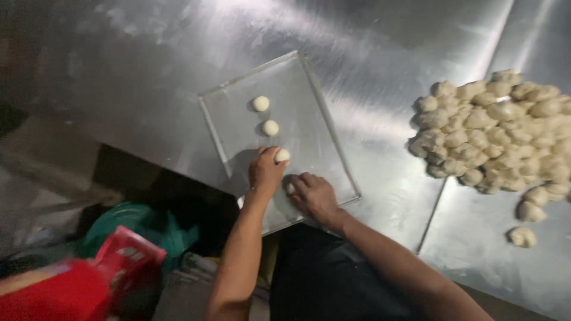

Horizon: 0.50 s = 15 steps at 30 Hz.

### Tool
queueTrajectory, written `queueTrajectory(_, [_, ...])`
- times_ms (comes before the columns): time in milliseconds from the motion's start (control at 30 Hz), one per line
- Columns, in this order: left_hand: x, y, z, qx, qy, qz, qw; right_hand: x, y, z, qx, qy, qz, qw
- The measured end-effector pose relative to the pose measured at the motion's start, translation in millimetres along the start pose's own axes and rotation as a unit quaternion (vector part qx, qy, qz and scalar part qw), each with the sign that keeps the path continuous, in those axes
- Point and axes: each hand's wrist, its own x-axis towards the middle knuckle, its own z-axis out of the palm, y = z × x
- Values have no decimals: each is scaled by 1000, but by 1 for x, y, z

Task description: Portioning and rolling dough into small balls and placing them onto a metal tray.

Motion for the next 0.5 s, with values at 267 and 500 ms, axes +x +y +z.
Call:
queueTrajectory(267, [-33, 46, -26, -51, 54, 69, 995, -93, 76, -88, -20, 151, 27, 988])
queueTrajectory(500, [-53, 138, 69, -141, 0, 107, 984, -297, 175, -186, -348, 312, 401, 788])
